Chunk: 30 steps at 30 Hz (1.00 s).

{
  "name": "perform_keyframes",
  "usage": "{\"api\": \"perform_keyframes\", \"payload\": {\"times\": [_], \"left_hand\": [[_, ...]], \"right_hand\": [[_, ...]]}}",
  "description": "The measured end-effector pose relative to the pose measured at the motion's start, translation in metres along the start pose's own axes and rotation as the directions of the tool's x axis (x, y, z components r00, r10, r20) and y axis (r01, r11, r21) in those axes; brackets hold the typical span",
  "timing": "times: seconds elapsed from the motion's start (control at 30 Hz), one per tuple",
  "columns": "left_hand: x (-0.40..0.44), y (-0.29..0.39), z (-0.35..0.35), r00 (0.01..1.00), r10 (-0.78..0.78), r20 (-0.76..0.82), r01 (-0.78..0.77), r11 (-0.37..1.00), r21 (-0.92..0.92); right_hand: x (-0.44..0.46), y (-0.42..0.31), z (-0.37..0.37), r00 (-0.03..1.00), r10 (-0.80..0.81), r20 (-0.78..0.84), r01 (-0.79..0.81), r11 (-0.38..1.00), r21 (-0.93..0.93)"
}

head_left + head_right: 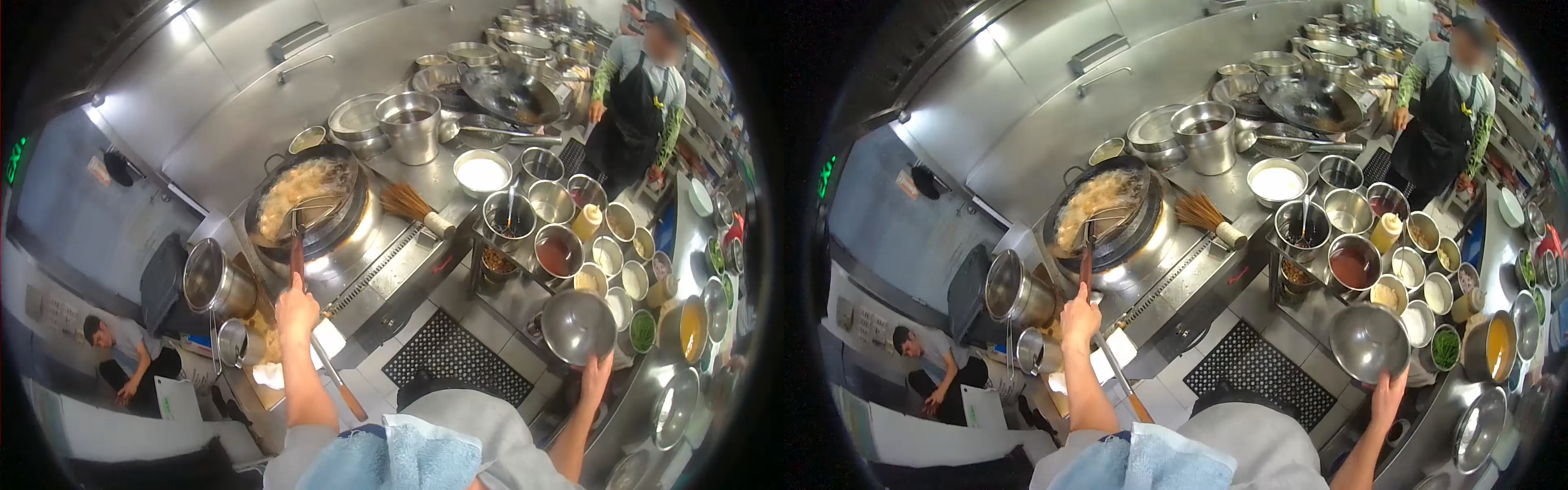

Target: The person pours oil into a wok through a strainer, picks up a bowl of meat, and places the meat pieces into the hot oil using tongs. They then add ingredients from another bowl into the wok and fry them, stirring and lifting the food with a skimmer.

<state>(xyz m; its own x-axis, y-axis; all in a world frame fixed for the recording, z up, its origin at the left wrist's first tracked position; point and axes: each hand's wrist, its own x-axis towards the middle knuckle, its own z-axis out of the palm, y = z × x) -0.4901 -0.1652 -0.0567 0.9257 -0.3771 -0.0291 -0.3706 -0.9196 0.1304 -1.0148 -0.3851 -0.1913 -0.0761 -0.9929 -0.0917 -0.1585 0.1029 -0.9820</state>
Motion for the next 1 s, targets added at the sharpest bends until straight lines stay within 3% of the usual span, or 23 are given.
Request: {"api": "perform_keyframes", "payload": {"times": [0.07, 0.13, 0.23, 0.27, 0.37, 0.47, 0.7, 0.87, 0.9, 0.93, 0.97, 1.0], "left_hand": [[-0.003, 0.000, -0.001, 1.000, -0.013, 0.003, 0.013, 1.000, -0.010], [-0.013, 0.002, -0.003, 1.000, -0.006, -0.006, 0.006, 1.000, 0.026], [-0.019, 0.005, -0.006, 1.000, -0.016, -0.013, 0.016, 1.000, 0.003], [-0.017, 0.005, -0.003, 1.000, -0.026, -0.012, 0.026, 1.000, -0.005], [-0.015, -0.001, 0.012, 0.999, -0.046, -0.009, 0.046, 0.999, 0.012], [-0.011, -0.008, 0.024, 0.998, -0.054, 0.031, 0.055, 0.998, -0.024], [-0.006, -0.014, 0.015, 0.986, -0.004, 0.167, 0.005, 1.000, -0.004], [-0.011, 0.005, -0.012, 0.991, -0.029, 0.129, 0.025, 0.999, 0.029], [-0.007, 0.010, -0.010, 0.994, 0.006, 0.113, -0.009, 0.999, 0.031], [-0.001, 0.007, 0.001, 0.994, 0.107, 0.001, -0.107, 0.994, 0.015], [0.007, 0.003, 0.015, 0.967, 0.232, -0.104, -0.234, 0.972, -0.007], [0.013, 0.010, 0.021, 0.935, 0.327, -0.135, -0.337, 0.940, -0.058]], "right_hand": [[-0.005, 0.009, -0.021, 1.000, -0.025, -0.001, 0.025, 0.997, -0.068], [0.007, 0.042, -0.044, 0.969, -0.243, 0.038, 0.244, 0.930, -0.277], [0.018, 0.075, -0.065, 0.993, -0.108, 0.041, 0.113, 0.979, -0.170], [0.010, 0.058, -0.057, 0.999, 0.023, 0.028, -0.024, 0.999, 0.033], [0.002, 0.031, -0.051, 0.989, 0.123, 0.079, -0.132, 0.983, 0.127], [0.003, 0.041, -0.053, 0.988, 0.152, 0.037, -0.157, 0.965, 0.210], [-0.025, 0.059, -0.055, 0.909, 0.415, -0.027, -0.380, 0.855, 0.352], [-0.057, 0.079, -0.068, 0.845, 0.526, -0.098, -0.417, 0.761, 0.497], [-0.066, 0.091, -0.078, 0.811, 0.567, -0.140, -0.418, 0.731, 0.540], [-0.075, 0.094, -0.079, 0.864, 0.480, -0.151, -0.294, 0.725, 0.622], [-0.081, 0.098, -0.081, 0.824, 0.516, -0.235, -0.244, 0.697, 0.675], [-0.091, 0.115, -0.094, 0.840, 0.510, -0.184, -0.241, 0.655, 0.716]]}}
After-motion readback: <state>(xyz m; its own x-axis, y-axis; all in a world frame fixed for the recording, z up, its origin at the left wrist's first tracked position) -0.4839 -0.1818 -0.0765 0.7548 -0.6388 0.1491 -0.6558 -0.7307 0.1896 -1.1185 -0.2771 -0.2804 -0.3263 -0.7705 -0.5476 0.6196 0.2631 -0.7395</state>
